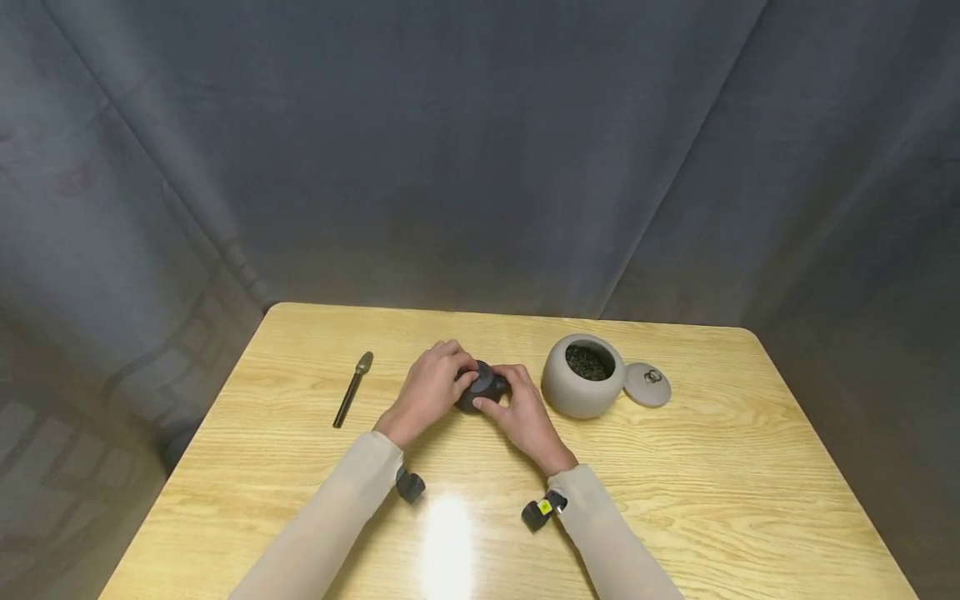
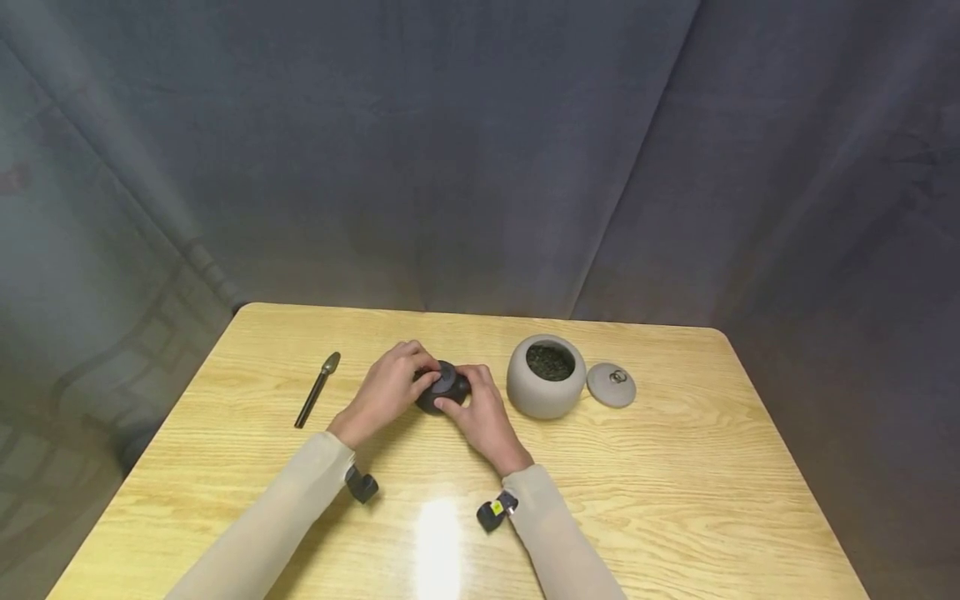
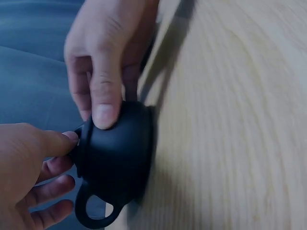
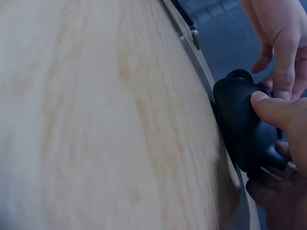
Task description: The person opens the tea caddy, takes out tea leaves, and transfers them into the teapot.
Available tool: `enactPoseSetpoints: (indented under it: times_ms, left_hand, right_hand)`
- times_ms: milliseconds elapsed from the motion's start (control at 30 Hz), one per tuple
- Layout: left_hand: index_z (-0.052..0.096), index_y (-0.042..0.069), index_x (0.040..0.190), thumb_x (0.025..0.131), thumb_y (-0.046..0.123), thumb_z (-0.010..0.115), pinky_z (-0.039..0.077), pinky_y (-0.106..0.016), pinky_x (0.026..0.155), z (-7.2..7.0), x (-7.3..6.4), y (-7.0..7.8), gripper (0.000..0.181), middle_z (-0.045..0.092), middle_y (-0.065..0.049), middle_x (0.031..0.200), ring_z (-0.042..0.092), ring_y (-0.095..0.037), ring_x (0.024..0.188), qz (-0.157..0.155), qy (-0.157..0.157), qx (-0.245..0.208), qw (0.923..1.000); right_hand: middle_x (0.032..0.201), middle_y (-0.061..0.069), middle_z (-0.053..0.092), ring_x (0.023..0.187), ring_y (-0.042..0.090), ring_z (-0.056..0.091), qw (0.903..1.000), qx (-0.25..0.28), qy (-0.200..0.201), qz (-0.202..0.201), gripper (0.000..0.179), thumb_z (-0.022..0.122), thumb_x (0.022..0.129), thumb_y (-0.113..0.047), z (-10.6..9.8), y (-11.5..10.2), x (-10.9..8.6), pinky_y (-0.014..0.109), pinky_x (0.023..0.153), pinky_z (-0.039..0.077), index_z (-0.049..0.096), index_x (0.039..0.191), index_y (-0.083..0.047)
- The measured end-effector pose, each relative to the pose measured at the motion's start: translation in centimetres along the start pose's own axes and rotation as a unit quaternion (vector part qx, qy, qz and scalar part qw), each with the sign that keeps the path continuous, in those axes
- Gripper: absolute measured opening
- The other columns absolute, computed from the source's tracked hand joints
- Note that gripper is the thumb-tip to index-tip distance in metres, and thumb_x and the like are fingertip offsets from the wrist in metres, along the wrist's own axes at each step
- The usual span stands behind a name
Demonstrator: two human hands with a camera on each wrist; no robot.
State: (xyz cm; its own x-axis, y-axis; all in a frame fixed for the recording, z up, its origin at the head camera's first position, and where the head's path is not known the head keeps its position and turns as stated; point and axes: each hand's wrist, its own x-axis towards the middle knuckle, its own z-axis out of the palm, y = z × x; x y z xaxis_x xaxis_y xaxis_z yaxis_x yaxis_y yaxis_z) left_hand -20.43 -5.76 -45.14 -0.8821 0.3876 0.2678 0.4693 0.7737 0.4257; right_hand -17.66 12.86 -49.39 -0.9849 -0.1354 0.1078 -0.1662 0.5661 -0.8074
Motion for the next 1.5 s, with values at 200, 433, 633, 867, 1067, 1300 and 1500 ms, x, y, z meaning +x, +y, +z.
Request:
enactPoseSetpoints:
  times_ms: [200,433,633,867,1067,1300,1500]
  left_hand:
    - [0.081,0.010,0.108,0.101,0.024,0.075,0.060,-0.038,0.086,0.3,0.2,-0.2,0.016,0.071,-0.003,0.105,0.064,-0.021,0.096,0.008,-0.003,0.003,1.0000]
    - [0.081,0.011,0.111,0.102,0.025,0.074,0.060,-0.039,0.090,0.9,0.1,-0.5,0.018,0.070,-0.004,0.109,0.064,-0.022,0.101,0.012,0.018,-0.014,0.9997]
    - [0.072,0.010,0.133,0.102,0.028,0.074,0.058,-0.043,0.099,1.3,-0.3,-0.2,0.036,0.068,-0.007,0.123,0.065,-0.026,0.113,0.008,0.046,-0.025,0.9986]
    - [0.066,0.012,0.141,0.098,0.032,0.079,0.057,-0.045,0.102,0.6,-0.4,2.9,0.049,0.066,-0.007,0.128,0.062,-0.025,0.120,0.000,0.085,-0.117,0.9894]
    - [0.063,0.013,0.145,0.097,0.037,0.079,0.055,-0.043,0.103,1.4,0.1,6.2,0.056,0.064,-0.006,0.133,0.059,-0.025,0.125,0.006,0.067,-0.154,0.9857]
    - [0.057,0.012,0.151,0.093,0.039,0.084,0.048,-0.047,0.119,3.8,1.9,8.5,0.070,0.057,-0.008,0.150,0.052,-0.027,0.143,-0.015,0.037,-0.215,0.9758]
    - [0.046,0.013,0.160,0.089,0.048,0.085,0.042,-0.051,0.123,6.2,3.4,10.0,0.088,0.048,-0.008,0.161,0.045,-0.030,0.151,-0.040,0.007,-0.216,0.9755]
  right_hand:
    - [0.141,0.012,0.058,0.138,0.031,0.059,1.0000,-0.004,-0.002,0.001,0.062,0.082,0.095,-0.033,-0.1,0.0,0.0,0.051,0.116,0.049,0.059,0.146,-0.006]
    - [0.145,0.015,0.056,0.143,0.032,0.057,0.9999,-0.010,0.006,-0.001,0.063,0.080,0.097,-0.031,0.0,0.1,0.0,0.051,0.120,0.046,0.056,0.149,-0.005]
    - [0.157,0.019,0.049,0.151,0.037,0.049,0.9996,-0.024,0.005,0.015,0.071,0.075,0.102,-0.032,-0.5,-0.2,-1.7,0.056,0.122,0.044,0.044,0.159,-0.005]
    - [0.156,0.016,0.052,0.145,0.037,0.054,0.9991,-0.031,0.027,-0.010,0.062,0.073,0.102,-0.023,-3.0,-0.8,-5.3,0.058,0.118,0.047,0.048,0.156,-0.007]
    - [0.145,0.014,0.063,0.129,0.037,0.065,0.9939,-0.049,0.080,-0.057,0.044,0.072,0.101,-0.009,-6.1,0.1,-8.5,0.055,0.109,0.054,0.061,0.143,-0.001]
    - [0.128,0.012,0.071,0.119,0.006,0.065,0.9808,0.002,0.184,-0.064,0.030,0.066,0.102,0.001,-9.2,2.4,-9.9,0.016,0.103,0.051,0.065,0.132,0.001]
    - [0.117,0.016,0.072,0.108,-0.009,0.061,0.9597,0.050,0.277,-0.011,0.030,0.057,0.107,0.001,-12.0,3.3,-9.4,0.003,0.093,0.045,0.061,0.136,0.004]
